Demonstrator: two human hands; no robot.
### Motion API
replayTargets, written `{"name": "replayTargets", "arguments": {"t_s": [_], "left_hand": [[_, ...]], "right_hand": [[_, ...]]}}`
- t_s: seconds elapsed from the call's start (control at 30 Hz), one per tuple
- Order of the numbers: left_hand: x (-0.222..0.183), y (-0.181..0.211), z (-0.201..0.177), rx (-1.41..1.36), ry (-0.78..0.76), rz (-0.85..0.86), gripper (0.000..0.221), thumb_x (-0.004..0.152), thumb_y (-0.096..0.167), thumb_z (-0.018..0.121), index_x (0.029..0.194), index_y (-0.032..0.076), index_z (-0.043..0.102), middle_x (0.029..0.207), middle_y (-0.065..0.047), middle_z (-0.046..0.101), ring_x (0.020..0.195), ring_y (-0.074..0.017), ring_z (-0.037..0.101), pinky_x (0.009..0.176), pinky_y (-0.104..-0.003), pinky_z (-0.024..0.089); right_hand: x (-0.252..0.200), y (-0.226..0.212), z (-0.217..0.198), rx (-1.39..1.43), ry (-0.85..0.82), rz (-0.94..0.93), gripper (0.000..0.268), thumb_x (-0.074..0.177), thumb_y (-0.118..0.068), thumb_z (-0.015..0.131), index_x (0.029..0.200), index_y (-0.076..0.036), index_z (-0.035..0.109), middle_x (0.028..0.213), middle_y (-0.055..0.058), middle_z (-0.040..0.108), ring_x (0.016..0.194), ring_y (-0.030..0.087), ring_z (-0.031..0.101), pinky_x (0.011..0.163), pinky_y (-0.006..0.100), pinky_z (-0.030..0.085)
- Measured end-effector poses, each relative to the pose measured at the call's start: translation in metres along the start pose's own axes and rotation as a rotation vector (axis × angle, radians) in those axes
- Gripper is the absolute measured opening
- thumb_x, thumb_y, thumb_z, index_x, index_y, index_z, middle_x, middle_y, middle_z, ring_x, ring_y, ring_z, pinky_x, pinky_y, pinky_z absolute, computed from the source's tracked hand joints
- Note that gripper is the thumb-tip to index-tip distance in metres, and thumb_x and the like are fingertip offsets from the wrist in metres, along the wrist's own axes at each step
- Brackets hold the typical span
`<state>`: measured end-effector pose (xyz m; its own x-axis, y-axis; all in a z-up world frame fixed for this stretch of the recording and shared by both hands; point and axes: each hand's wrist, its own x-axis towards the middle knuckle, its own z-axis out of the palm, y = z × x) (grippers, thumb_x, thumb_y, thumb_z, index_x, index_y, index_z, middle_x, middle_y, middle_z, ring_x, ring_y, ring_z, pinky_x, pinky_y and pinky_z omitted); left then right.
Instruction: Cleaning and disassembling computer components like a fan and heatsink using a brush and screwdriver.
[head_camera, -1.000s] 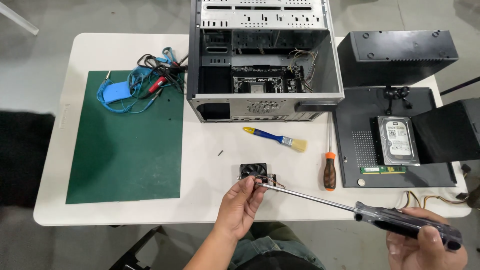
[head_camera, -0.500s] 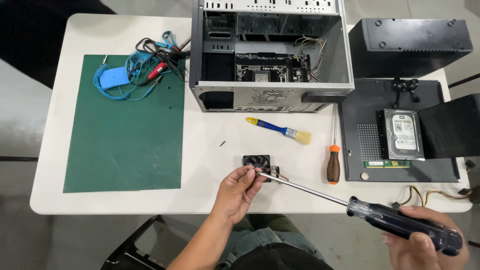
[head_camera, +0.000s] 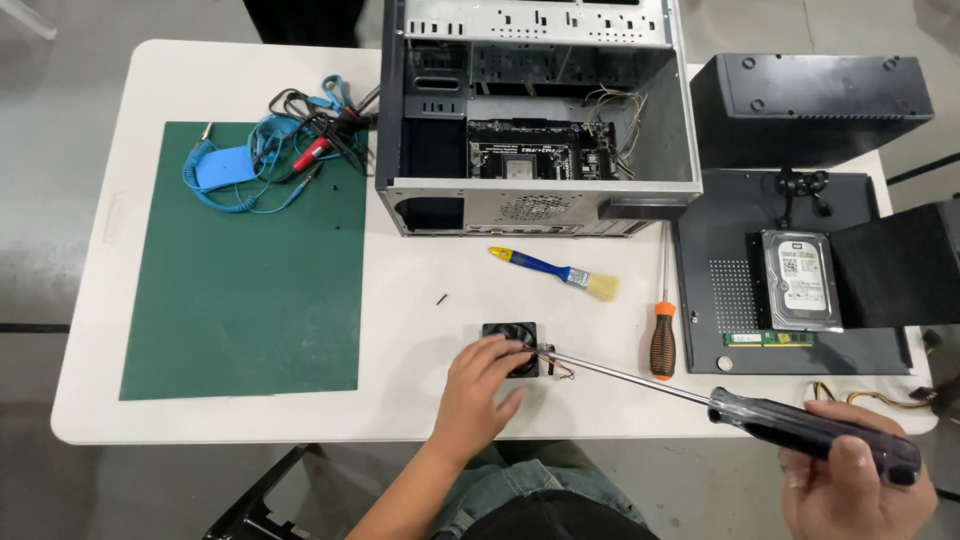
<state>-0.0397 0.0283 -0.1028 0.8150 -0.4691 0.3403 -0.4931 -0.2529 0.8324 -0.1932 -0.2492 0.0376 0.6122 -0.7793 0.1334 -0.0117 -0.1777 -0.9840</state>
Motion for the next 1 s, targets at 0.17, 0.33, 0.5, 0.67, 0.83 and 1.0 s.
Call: {"name": "replayTargets", "arguments": {"t_s": [0.17, 0.33, 0.5, 0.67, 0.83, 1.0], "left_hand": [[-0.004, -0.044, 0.039, 0.606, -0.26, -0.075, 0.09, 0.072, 0.042, 0.087, 0.144, 0.007, 0.047, 0.156, -0.005, 0.039, 0.15, -0.0291, 0.024, 0.113, -0.07, 0.018], [0.019, -0.064, 0.043, 0.424, -0.183, 0.0, 0.085, 0.07, 0.023, 0.091, 0.139, -0.002, 0.047, 0.145, -0.015, 0.045, 0.14, -0.0393, 0.035, 0.114, -0.058, 0.034], [0.039, -0.075, 0.044, 0.427, -0.173, 0.001, 0.092, 0.063, 0.018, 0.092, 0.14, -0.003, 0.047, 0.141, -0.016, 0.048, 0.14, -0.0377, 0.037, 0.119, -0.046, 0.035], [0.044, -0.075, 0.042, 0.414, -0.229, -0.056, 0.09, 0.069, 0.02, 0.09, 0.143, -0.002, 0.045, 0.146, -0.014, 0.045, 0.143, -0.036, 0.033, 0.118, -0.046, 0.034], [0.045, -0.082, 0.045, 0.421, -0.221, -0.044, 0.091, 0.068, 0.023, 0.09, 0.143, -0.002, 0.045, 0.147, -0.014, 0.045, 0.144, -0.0354, 0.032, 0.12, -0.044, 0.031], [0.047, -0.083, 0.046, 0.437, -0.223, -0.045, 0.093, 0.067, 0.025, 0.091, 0.144, -0.001, 0.045, 0.147, -0.013, 0.045, 0.145, -0.0341, 0.032, 0.12, -0.043, 0.031]], "right_hand": [[0.008, -0.019, 0.016, -0.372, -0.104, -0.175, 0.024, 0.103, -0.015, 0.058, 0.111, 0.006, 0.067, 0.062, 0.012, 0.054, 0.056, 0.016, 0.05, 0.064, 0.025, 0.043], [0.022, -0.021, 0.04, -0.517, -0.225, -0.2, 0.015, 0.094, -0.017, 0.068, 0.103, -0.006, 0.072, 0.077, 0.004, 0.063, 0.063, 0.011, 0.053, 0.064, 0.023, 0.042], [0.041, -0.015, 0.063, -0.662, -0.265, -0.299, 0.021, 0.091, -0.033, 0.071, 0.102, -0.015, 0.075, 0.078, -0.004, 0.067, 0.061, 0.008, 0.055, 0.058, 0.022, 0.04], [0.048, -0.023, 0.076, -0.658, -0.299, -0.238, 0.02, 0.091, -0.033, 0.071, 0.102, -0.016, 0.074, 0.054, -0.003, 0.058, 0.054, 0.007, 0.054, 0.054, 0.021, 0.038], [0.052, -0.016, 0.078, -0.622, -0.323, -0.279, 0.021, 0.091, -0.031, 0.071, 0.103, -0.014, 0.074, 0.062, 0.0, 0.063, 0.057, 0.01, 0.058, 0.056, 0.024, 0.042], [0.053, -0.022, 0.081, -0.683, -0.302, -0.229, 0.02, 0.09, -0.033, 0.072, 0.103, -0.017, 0.074, 0.061, -0.001, 0.063, 0.057, 0.009, 0.058, 0.056, 0.023, 0.042]]}}
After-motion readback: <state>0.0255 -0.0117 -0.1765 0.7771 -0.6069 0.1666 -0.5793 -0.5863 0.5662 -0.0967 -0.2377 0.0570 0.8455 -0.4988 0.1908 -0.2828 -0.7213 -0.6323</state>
